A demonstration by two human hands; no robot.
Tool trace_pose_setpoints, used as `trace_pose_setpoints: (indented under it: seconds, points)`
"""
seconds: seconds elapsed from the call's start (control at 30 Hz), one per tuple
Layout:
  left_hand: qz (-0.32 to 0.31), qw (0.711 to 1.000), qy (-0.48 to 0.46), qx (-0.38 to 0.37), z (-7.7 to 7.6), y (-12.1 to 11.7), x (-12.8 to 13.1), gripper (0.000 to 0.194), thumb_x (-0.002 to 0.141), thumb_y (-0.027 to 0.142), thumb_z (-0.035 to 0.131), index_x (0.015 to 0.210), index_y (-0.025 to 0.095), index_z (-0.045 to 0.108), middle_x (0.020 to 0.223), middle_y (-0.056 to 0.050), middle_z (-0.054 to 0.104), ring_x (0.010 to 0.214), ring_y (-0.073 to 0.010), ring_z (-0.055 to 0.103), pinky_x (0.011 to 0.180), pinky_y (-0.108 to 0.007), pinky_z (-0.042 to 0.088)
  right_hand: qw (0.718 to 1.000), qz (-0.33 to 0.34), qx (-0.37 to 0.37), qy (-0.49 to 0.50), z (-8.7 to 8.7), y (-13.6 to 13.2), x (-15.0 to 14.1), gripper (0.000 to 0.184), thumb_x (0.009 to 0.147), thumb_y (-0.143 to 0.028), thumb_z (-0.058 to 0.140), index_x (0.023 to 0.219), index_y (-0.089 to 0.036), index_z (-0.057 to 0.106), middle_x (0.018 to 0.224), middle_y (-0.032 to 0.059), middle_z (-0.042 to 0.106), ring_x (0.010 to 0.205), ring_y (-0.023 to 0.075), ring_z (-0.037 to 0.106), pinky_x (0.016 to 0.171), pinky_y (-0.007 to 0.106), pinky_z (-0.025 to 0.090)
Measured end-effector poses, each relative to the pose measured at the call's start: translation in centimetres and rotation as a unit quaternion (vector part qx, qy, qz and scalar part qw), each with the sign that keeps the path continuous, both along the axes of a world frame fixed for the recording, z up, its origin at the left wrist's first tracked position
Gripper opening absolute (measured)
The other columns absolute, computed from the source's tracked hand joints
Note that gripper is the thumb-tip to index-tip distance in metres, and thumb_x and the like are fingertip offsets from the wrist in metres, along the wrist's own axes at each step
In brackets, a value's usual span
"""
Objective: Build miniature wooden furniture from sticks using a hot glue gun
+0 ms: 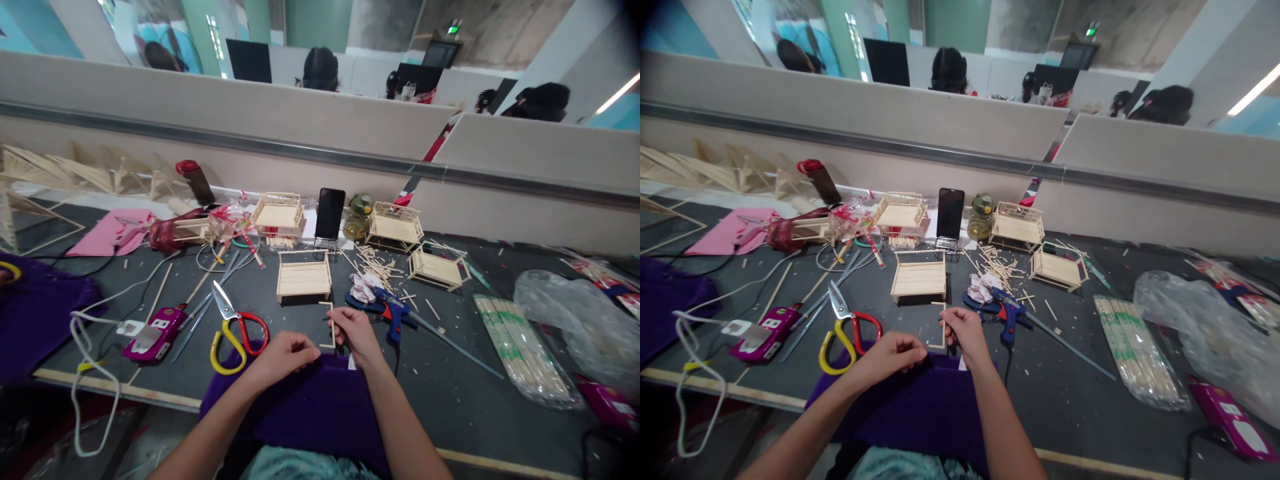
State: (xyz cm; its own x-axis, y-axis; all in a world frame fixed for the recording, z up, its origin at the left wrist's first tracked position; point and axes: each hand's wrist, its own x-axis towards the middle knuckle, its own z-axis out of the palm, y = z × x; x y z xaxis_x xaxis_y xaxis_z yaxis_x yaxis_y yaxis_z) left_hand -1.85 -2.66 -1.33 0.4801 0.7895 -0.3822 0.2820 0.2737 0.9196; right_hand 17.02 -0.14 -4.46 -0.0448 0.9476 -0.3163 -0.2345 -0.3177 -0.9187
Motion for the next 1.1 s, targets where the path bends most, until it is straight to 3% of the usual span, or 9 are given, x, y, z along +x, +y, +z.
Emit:
trace_pose_setpoints:
  seconds: [0.13,0.27,0.37,0.47,0.6,0.67,0.77,0.93,1.1]
  points:
    - [-0.009,0.992,0.098,0.08,-0.8,0.3,-1.9,0.036,0.079,0.047,0.057,0.077,0.013,0.069,0.064,-0.001,0.063,0.058,-0.0141,0.053,0.053,-0.023,0.035,0.995,0.022,0.01,-0.102,-1.5,0.3,-0.6,0.034,0.071,-0.047,0.066,0.07,-0.013,0.065,0.051,-0.0014,0.059,0.033,0.0063,0.043,0.032,0.018,0.033]
    - [-0.004,0.973,0.169,0.16,-0.6,0.7,-2.7,0.03,0.081,0.041,0.053,0.078,0.016,0.069,0.071,-0.002,0.068,0.066,-0.017,0.058,0.061,-0.025,0.04,0.972,0.029,0.039,-0.229,-1.1,0.1,-1.2,0.029,0.079,-0.042,0.057,0.077,-0.015,0.068,0.051,-0.0009,0.059,0.034,0.0109,0.048,0.036,0.022,0.035]
    - [0.004,0.959,0.197,0.204,-0.6,0.7,-2.5,0.023,0.082,0.035,0.053,0.082,0.019,0.068,0.079,-0.003,0.07,0.076,-0.0195,0.062,0.071,-0.027,0.043,0.944,0.012,0.083,-0.318,-0.1,-0.5,-0.9,0.021,0.081,-0.033,0.056,0.083,-0.018,0.069,0.073,0.0047,0.067,0.059,0.0169,0.061,0.058,0.028,0.046]
    - [0.001,0.943,0.208,0.26,-1.1,0.5,-2.0,0.017,0.084,0.029,0.053,0.084,0.02,0.068,0.086,-0.004,0.069,0.085,-0.0204,0.062,0.077,-0.028,0.044,0.917,0.007,0.118,-0.381,0.7,-1.5,-0.2,0.016,0.081,-0.026,0.056,0.088,-0.02,0.069,0.092,0.0075,0.067,0.086,0.0221,0.062,0.08,0.032,0.043]
    - [0.0,0.921,0.215,0.325,-2.1,0.7,-0.9,0.018,0.087,0.022,0.05,0.088,0.021,0.068,0.088,-0.005,0.066,0.089,-0.02,0.06,0.081,-0.03,0.045,0.854,0.069,0.172,-0.485,0.5,-2.7,0.7,0.017,0.085,-0.02,0.051,0.089,-0.022,0.067,0.089,0.0045,0.066,0.085,0.0203,0.061,0.077,0.03,0.041]
    - [0.023,0.908,0.223,0.353,-2.5,1.3,-0.4,0.02,0.088,0.02,0.048,0.094,0.02,0.067,0.091,-0.006,0.064,0.091,-0.0199,0.06,0.083,-0.031,0.045,0.838,0.092,0.186,-0.505,0.2,-3.1,0.7,0.017,0.086,-0.019,0.05,0.088,-0.022,0.066,0.087,0.0032,0.066,0.083,0.0189,0.06,0.074,0.028,0.041]
    - [0.045,0.89,0.232,0.389,-3.0,2.4,0.4,0.026,0.089,0.016,0.044,0.107,0.019,0.063,0.099,-0.007,0.061,0.094,-0.0193,0.059,0.084,-0.031,0.046,0.834,0.096,0.197,-0.507,-0.1,-3.3,0.4,0.015,0.087,-0.019,0.052,0.086,-0.022,0.066,0.085,0.0025,0.065,0.082,0.0181,0.06,0.073,0.027,0.041]
    - [0.012,0.865,0.255,0.433,-3.6,3.5,1.3,0.03,0.089,0.013,0.042,0.112,0.02,0.06,0.11,-0.007,0.059,0.101,-0.0191,0.056,0.087,-0.03,0.047,0.84,0.091,0.219,-0.488,-0.6,-3.3,0.2,0.015,0.088,-0.02,0.053,0.093,-0.023,0.067,0.088,0.0028,0.065,0.085,0.0177,0.06,0.076,0.026,0.043]
    - [-0.015,0.848,0.284,0.447,-4.3,3.4,1.3,0.026,0.09,0.018,0.044,0.11,0.019,0.061,0.108,-0.007,0.061,0.101,-0.0213,0.055,0.088,-0.034,0.047,0.825,0.11,0.227,-0.505,-1.2,-3.1,0.3,0.018,0.088,-0.019,0.053,0.097,-0.024,0.068,0.091,0.0036,0.065,0.088,0.0184,0.061,0.078,0.027,0.044]
